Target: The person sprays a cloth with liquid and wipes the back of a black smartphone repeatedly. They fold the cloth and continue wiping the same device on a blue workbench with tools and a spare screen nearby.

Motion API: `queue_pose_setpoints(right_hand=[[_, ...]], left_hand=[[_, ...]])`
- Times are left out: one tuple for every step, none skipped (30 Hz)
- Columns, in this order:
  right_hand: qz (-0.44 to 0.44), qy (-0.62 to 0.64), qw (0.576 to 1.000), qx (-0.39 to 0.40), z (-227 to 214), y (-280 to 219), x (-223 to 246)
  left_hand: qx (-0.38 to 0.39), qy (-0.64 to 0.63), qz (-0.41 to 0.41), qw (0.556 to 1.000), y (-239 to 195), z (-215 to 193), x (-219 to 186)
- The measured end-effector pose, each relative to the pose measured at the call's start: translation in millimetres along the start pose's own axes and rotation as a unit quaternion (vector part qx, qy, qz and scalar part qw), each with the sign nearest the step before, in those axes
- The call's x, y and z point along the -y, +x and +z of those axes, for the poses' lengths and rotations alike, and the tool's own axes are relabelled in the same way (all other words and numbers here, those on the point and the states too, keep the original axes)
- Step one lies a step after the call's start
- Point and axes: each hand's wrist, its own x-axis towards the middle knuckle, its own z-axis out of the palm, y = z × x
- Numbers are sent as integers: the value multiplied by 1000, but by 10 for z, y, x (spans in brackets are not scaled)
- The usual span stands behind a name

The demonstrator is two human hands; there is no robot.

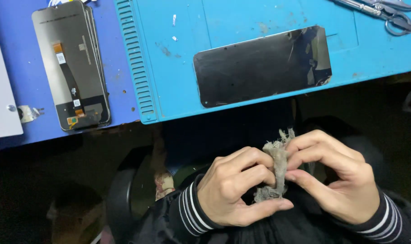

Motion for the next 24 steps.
queue_pose_setpoints(right_hand=[[-1, -2, 1000, -1, 7, -25, 4], [-3, 4, 1000, 9, 14, -48, 8], [-6, 9, 1000, 19, 16, -63, 9], [-8, 8, 1000, 19, 28, -101, -15], [23, -4, 1000, 21, 44, -138, -38], [53, -16, 998, 23, 57, -172, -63], [52, -16, 998, 22, 88, -178, -62], [55, 1, 998, 10, 118, -182, -65], [57, 19, 998, 0, 147, -183, -72], [56, 19, 998, 1, 127, -194, -68], [23, -8, 1000, 3, 105, -206, -64], [-9, -35, 999, 5, 81, -216, -61], [-10, -36, 999, 4, 68, -209, -59], [-35, -34, 998, 28, 54, -201, -55], [-61, -32, 996, 54, 36, -188, -52], [-62, -33, 996, 54, 38, -172, -43], [-60, -33, 997, 47, 44, -151, -34], [-59, -32, 997, 39, 51, -130, -25], [-61, -31, 997, 41, 60, -124, -47], [-61, -41, 995, 68, 72, -118, -67], [-62, -51, 992, 96, 84, -109, -89], [-64, -49, 992, 99, 80, -94, -69], [-55, -30, 992, 106, 78, -77, -50], [-45, -12, 993, 113, 78, -60, -31]], left_hand=[[0, 0, 2, 1000, -26, 1, 0], [-1, -10, 12, 1000, -50, 1, 1], [-4, -20, 23, 1000, -70, 0, 2], [-5, -19, 25, 1000, -92, -2, -3], [-6, -13, 14, 1000, -114, -9, -9], [-8, -7, 2, 1000, -132, -16, -13], [-7, -6, 4, 1000, -150, -16, -23], [-1, -23, 1, 1000, -166, -15, -28], [4, -39, -2, 999, -185, -12, -33], [4, -38, -2, 999, -190, -36, -41], [-11, 3, -14, 1000, -195, -57, -52], [-25, 44, -27, 998, -198, -78, -62], [-25, 44, -26, 998, -170, -110, -38], [0, 33, -46, 998, -139, -144, -14], [23, 22, -67, 997, -110, -174, 6], [21, 22, -67, 997, -104, -137, 15], [9, 20, -38, 999, -98, -103, 23], [-2, 18, -8, 1000, -93, -72, 31], [-4, 20, -10, 1000, -74, -73, 0], [-27, 26, -12, 999, -57, -76, -31], [-51, 32, -15, 998, -43, -79, -62], [-54, 35, -16, 998, -53, -86, -64], [-76, 58, -8, 995, -67, -94, -69], [-98, 82, 0, 992, -82, -102, -73]])
